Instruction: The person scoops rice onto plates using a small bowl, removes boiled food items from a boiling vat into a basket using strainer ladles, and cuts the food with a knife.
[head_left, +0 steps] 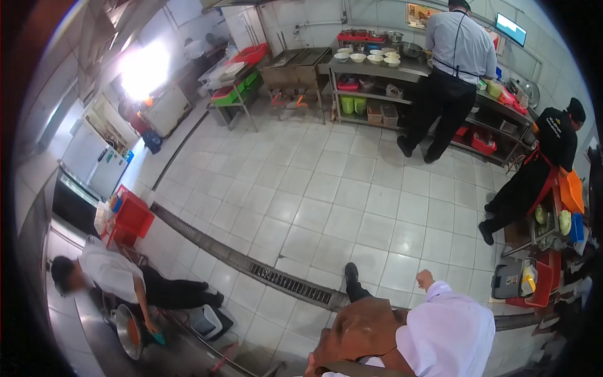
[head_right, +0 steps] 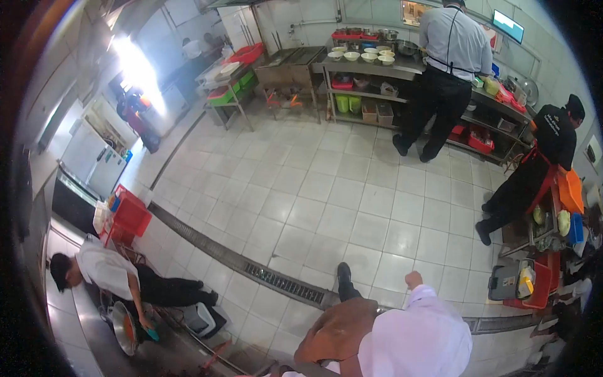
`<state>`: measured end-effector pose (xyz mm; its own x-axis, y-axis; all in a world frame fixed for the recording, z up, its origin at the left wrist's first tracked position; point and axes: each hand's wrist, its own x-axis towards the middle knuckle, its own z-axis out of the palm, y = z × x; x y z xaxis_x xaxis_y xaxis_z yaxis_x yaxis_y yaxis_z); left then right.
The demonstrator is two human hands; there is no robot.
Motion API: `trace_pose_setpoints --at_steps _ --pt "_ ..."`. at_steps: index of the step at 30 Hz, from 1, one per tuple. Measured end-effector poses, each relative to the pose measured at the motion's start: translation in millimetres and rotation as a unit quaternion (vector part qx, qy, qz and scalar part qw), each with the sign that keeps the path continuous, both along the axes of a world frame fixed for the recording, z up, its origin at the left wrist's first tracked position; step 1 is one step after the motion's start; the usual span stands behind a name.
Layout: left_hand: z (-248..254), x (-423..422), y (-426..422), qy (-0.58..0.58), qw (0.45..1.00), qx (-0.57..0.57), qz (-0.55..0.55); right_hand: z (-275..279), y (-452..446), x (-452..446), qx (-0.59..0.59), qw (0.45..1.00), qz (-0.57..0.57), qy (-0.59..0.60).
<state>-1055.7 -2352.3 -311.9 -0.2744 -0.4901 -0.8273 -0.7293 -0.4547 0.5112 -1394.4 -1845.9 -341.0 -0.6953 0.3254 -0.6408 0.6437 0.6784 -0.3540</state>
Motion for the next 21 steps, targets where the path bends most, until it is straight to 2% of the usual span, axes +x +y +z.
trace_pose_setpoints --at_steps 2,3,4,5,6,7,8,9,10,11,12,14,19,21 --pt "6.1 -52.6 -17.5 0.003 1.000 -0.007 -0.007 -97.8 13.8 -28.4 0.061 0.987 0.065 -0.134" --pt "7.8 -77.7 -27.9 0.007 1.000 -0.012 -0.009 -108.8 9.4 -42.2 0.016 0.959 0.246 -0.139" --pt "12.0 -107.7 -39.1 0.015 1.000 -0.018 -0.009 -117.7 4.7 -56.3 -0.034 0.907 0.407 -0.108" --pt "17.7 -141.7 -51.6 0.023 0.999 -0.024 -0.010 -110.5 -25.1 -77.2 -0.019 0.910 0.404 -0.097" --pt "24.6 -171.3 -61.3 0.034 0.999 -0.035 -0.004 -87.7 -66.7 -103.3 -0.069 0.956 0.259 -0.123" --pt "31.6 -203.5 -72.1 0.046 0.998 -0.044 0.000 -62.0 -112.0 -128.8 -0.135 0.980 0.044 -0.139" --pt "43.0 -234.4 -83.3 0.055 0.997 -0.052 0.006 -43.2 -153.6 -153.6 -0.172 0.976 -0.026 -0.134" --pt "49.0 -260.1 -90.7 0.063 0.996 -0.062 0.013 -37.9 -185.2 -182.1 -0.299 0.941 -0.099 -0.127" --pt "53.4 -286.4 -98.3 0.070 0.995 -0.069 0.017 -23.0 -222.4 -211.5 -0.251 0.960 -0.039 -0.116" --pt "58.5 -307.9 -104.7 0.072 0.994 -0.076 0.020 -9.8 -252.8 -241.9 -0.287 0.951 -0.031 -0.109" --pt "62.0 -324.4 -109.1 0.069 0.994 -0.080 0.023 -17.3 -282.6 -272.6 -0.305 0.944 0.031 -0.121" --pt "63.7 -353.9 -115.4 0.056 0.995 -0.083 0.026 14.0 -331.6 -324.5 -0.347 0.927 0.067 -0.122" --pt "49.6 -444.1 -131.6 -0.012 0.998 -0.060 0.023 68.0 -398.7 -461.9 -0.391 0.911 0.070 -0.109" --pt "38.7 -494.9 -144.9 -0.033 0.998 -0.051 0.022 45.9 -401.3 -516.9 -0.365 0.921 0.104 -0.093"
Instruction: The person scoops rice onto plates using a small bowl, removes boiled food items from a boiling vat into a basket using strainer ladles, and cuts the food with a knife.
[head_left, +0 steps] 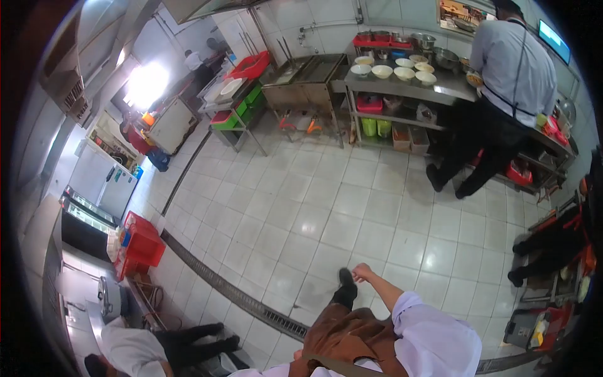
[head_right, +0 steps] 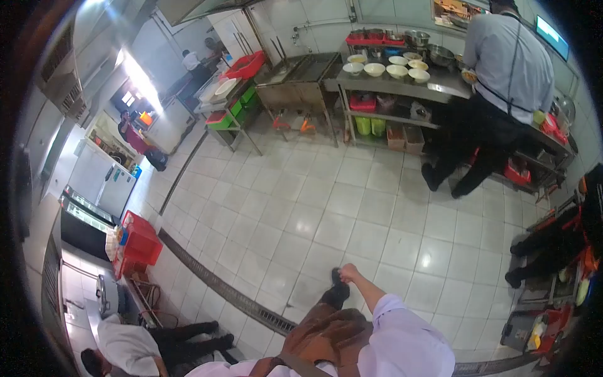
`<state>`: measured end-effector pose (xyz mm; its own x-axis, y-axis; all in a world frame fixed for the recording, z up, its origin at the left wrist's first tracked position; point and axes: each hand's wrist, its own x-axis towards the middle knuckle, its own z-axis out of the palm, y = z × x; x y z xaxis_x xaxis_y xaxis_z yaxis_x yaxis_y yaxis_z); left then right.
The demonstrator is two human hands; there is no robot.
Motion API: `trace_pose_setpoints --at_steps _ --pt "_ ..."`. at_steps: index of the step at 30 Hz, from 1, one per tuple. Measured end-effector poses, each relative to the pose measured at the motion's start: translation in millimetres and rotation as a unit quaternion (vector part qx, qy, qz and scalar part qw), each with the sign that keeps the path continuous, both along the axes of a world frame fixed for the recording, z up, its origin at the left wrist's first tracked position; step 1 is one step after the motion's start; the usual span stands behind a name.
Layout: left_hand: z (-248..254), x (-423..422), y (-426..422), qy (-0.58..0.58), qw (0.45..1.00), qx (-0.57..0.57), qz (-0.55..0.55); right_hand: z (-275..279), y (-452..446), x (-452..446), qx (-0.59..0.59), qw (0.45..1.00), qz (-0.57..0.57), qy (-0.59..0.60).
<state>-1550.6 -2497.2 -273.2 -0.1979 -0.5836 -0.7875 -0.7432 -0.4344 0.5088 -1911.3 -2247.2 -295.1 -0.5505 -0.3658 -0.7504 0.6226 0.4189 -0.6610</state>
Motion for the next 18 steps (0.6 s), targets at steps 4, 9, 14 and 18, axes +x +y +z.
trace_pose_setpoints --at_steps 4,9,14,18 --pt "-12.2 -117.1 -38.5 -0.020 1.000 0.007 -0.014 -49.9 39.8 -92.4 0.111 0.993 -0.031 0.035" --pt "-12.9 -287.9 -119.7 0.041 0.995 -0.043 -0.083 -138.0 172.0 -145.2 0.156 0.986 -0.062 -0.011" --pt "-27.2 -570.7 -240.3 0.172 0.974 -0.030 -0.145 -38.6 151.9 -248.7 0.221 0.936 -0.251 -0.113" --pt "35.1 -789.6 -280.7 0.276 0.950 -0.053 -0.139 -10.3 81.3 -355.7 0.233 0.921 -0.279 -0.138"
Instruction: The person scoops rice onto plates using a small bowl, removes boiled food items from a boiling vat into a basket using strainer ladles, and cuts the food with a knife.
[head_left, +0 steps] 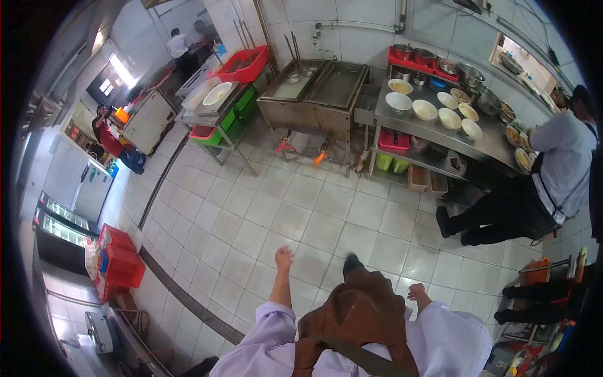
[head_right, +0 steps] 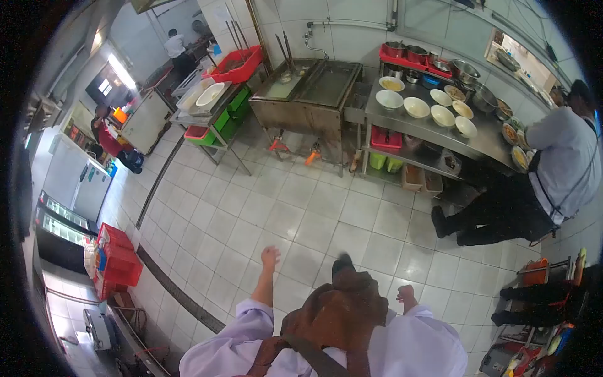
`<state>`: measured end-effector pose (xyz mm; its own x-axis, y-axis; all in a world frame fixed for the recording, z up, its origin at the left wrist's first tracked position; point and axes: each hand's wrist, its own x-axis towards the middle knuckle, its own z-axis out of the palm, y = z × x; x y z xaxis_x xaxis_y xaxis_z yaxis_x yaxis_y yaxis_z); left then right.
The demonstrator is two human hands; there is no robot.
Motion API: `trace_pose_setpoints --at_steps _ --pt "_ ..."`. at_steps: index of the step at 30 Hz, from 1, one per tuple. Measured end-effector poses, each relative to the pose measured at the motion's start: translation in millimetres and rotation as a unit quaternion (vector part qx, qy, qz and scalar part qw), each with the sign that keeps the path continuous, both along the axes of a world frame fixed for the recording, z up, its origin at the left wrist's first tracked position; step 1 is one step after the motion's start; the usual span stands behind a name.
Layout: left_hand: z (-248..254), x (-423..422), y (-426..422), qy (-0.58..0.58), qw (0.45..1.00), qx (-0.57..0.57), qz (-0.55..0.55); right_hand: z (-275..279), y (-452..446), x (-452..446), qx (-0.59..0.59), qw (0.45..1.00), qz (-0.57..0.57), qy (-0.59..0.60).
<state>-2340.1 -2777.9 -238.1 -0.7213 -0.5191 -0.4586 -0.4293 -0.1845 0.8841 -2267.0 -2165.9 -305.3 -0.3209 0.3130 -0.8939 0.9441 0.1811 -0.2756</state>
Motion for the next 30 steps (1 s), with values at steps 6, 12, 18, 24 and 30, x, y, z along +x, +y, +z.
trace_pose_setpoints --at_steps 6,12,18,24,30 --pt "0.7 -161.9 -50.2 0.022 0.999 -0.013 -0.022 -93.2 -104.3 -196.5 0.149 0.663 0.688 0.256" --pt "-9.6 -171.1 -136.2 -0.142 0.989 0.013 0.032 -80.4 -333.1 -494.5 0.074 0.881 0.423 0.198" --pt "-14.8 -136.8 -215.6 -0.218 0.937 0.083 0.261 49.5 -550.0 -678.4 -0.100 0.882 0.408 0.213" --pt "-34.4 -187.1 -311.0 -0.311 0.893 0.160 0.285 67.0 -672.9 -745.1 -0.136 0.842 0.383 0.354" --pt "-70.8 -346.6 -420.7 -0.150 0.975 0.122 0.113 178.9 -755.6 -781.5 -0.072 0.762 0.416 0.491"
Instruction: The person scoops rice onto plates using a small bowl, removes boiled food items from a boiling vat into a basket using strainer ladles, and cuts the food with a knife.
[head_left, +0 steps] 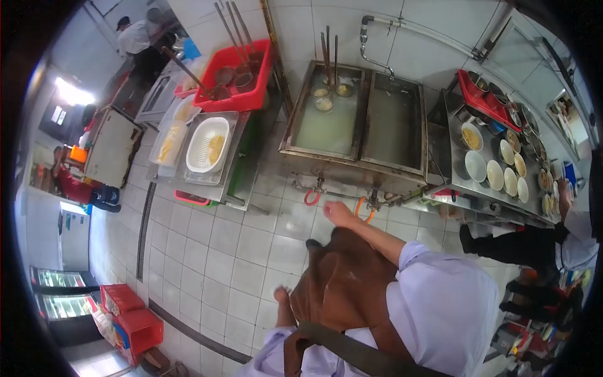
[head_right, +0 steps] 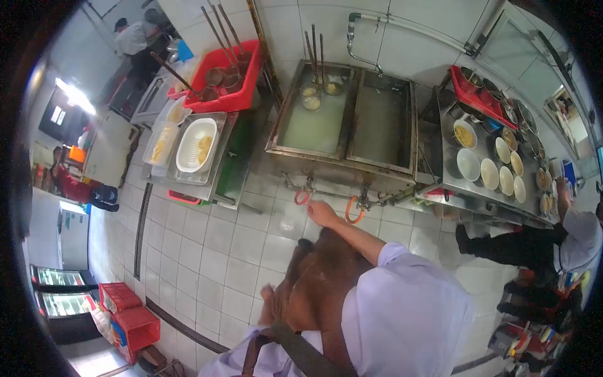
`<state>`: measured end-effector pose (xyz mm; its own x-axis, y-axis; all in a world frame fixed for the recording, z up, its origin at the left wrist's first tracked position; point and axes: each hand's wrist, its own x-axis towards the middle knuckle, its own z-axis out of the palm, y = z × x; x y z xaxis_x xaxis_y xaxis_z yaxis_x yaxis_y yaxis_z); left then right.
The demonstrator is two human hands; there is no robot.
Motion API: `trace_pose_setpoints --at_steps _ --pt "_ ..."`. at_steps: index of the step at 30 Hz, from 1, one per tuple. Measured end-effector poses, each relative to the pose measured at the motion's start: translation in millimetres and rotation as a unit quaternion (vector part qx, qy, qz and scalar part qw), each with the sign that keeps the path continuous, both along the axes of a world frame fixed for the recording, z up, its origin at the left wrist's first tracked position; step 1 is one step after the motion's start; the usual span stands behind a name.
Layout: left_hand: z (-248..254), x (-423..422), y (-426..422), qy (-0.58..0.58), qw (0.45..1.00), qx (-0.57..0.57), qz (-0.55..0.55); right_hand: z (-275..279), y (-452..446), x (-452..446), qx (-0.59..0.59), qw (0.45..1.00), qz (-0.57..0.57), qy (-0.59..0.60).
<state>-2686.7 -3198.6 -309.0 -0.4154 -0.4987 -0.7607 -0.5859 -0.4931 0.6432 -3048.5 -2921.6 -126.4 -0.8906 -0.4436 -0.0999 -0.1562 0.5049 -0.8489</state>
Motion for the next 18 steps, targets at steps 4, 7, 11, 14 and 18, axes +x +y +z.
trace_pose_setpoints --at_steps 4,7,11,14,18 --pt "47.3 -154.7 -49.2 -0.001 0.999 -0.016 -0.047 22.3 -18.7 -86.2 0.008 0.988 -0.084 0.131" --pt "66.7 -241.7 -69.4 0.032 0.996 -0.021 -0.084 54.2 -8.3 -179.0 -0.010 0.970 -0.235 0.065" --pt "61.7 -290.4 -92.3 0.044 0.989 -0.039 -0.135 19.6 18.4 -355.4 -0.156 0.901 -0.402 0.051" --pt "62.5 -302.8 -108.5 -0.067 0.987 -0.021 -0.141 60.3 22.9 -449.8 -0.072 0.893 -0.388 0.216" --pt "73.1 -293.3 -144.2 -0.090 0.984 -0.044 -0.149 76.0 5.6 -545.0 -0.051 0.910 -0.338 0.232"
